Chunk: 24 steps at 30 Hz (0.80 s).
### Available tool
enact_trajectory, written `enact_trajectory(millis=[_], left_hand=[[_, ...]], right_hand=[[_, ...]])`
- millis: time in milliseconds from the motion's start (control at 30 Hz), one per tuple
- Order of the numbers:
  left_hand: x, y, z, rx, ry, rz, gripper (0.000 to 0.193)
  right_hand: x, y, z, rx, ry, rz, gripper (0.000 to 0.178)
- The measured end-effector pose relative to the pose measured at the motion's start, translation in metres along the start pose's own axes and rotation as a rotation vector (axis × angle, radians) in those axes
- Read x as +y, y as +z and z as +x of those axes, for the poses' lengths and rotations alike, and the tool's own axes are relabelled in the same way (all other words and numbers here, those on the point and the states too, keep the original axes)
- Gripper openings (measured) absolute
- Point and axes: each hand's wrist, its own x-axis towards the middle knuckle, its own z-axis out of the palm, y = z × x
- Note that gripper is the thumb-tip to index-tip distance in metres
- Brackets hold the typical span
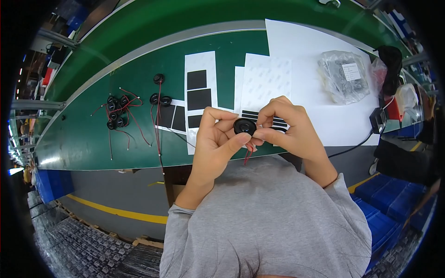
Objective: Manually attaching adhesive foam strips to small circular electronic components, such as speakers or buzzers, on an assembly line.
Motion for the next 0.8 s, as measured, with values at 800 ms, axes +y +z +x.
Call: enact_trajectory(millis=[800], left_hand=[[-0.0042,-0.0063,0.0004,0.03,-0.014,-0.015,0.014]], right_hand=[[-0.0005,-0.0032,-0.0002,-0.108,0.065,0.126,0.015]])
